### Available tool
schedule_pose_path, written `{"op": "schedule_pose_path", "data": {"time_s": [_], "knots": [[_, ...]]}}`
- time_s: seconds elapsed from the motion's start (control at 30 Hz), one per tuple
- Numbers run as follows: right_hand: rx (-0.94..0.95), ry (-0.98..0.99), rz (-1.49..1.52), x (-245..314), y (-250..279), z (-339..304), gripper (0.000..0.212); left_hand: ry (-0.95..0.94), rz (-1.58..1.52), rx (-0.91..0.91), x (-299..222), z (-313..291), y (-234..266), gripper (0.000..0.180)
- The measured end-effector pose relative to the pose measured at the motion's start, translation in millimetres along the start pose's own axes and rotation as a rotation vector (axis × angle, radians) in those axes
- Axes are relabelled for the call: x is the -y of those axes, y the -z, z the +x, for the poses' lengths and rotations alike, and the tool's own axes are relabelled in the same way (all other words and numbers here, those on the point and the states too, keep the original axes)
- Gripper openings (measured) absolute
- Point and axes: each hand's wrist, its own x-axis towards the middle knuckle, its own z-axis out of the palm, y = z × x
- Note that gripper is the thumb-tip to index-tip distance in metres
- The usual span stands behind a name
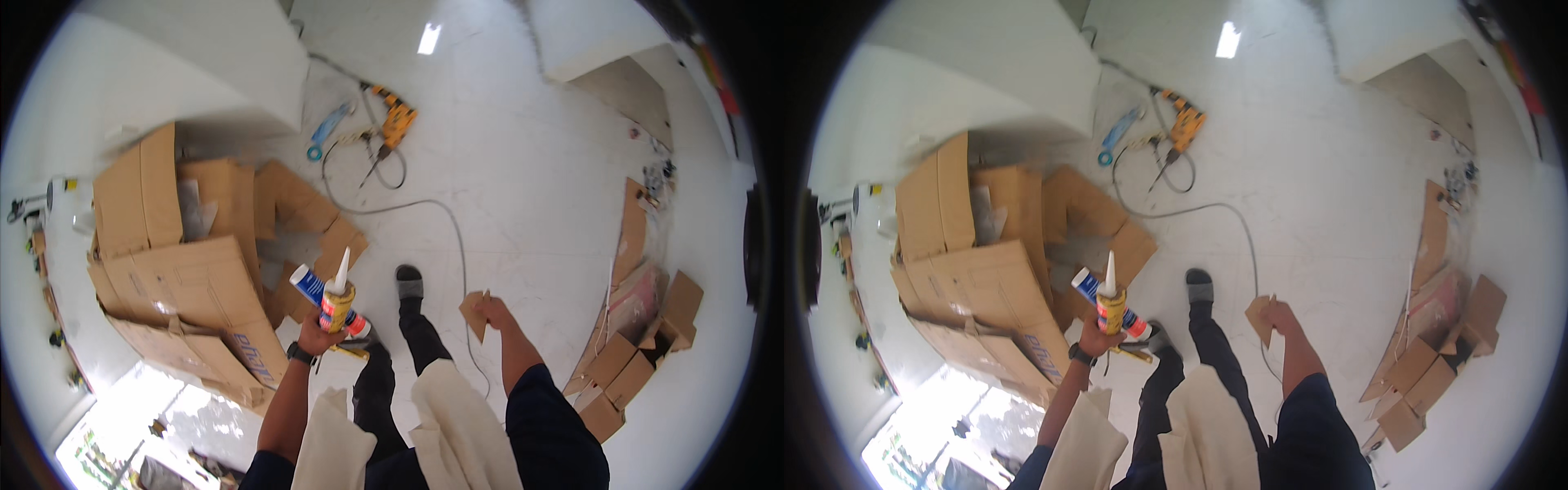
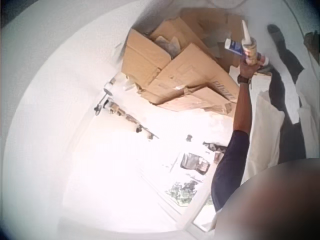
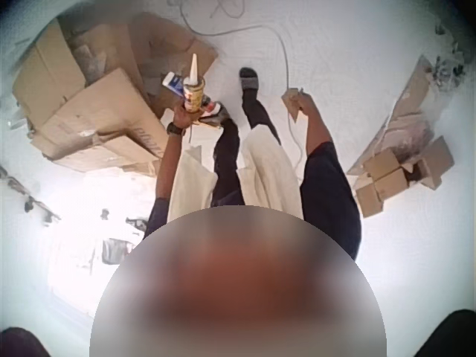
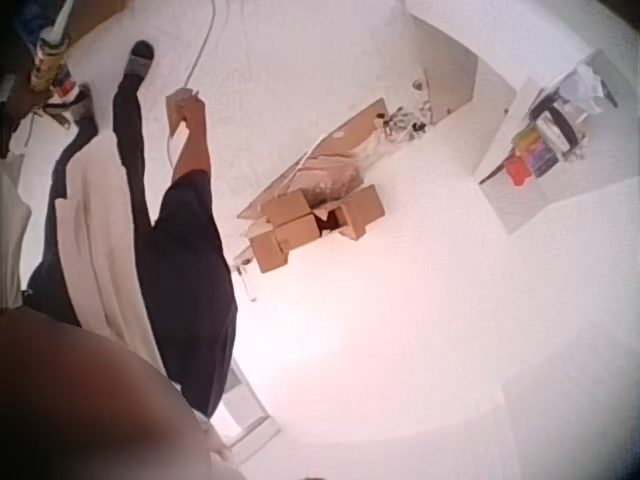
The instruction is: The person applies silicone sealant around the base of a wall-mounted sink using a caulking gun. They then smooth the bead with their finger and wipe excess silicone with a small piece of cardboard.
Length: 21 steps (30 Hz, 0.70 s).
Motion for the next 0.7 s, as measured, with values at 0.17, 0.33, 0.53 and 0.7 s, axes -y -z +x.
{"op": "schedule_pose_path", "data": {"time_s": [0.17,0.33,0.53,0.7], "knots": [[-0.135,0.137,0.128,-6,50,-136,0.041,-0.167,0.223,0.107,-179,-41,3,0.047],[-0.193,0.384,-0.309,93,128,-257,0.039,-0.212,0.383,0.21,-351,-57,13,0.063],[-0.694,0.665,-0.609,203,277,-374,0.046,-0.347,0.545,0.066,-419,-32,11,0.048],[-0.841,0.491,-0.251,252,357,-424,0.054,-0.081,0.594,-0.019,-409,8,14,0.045]]}}
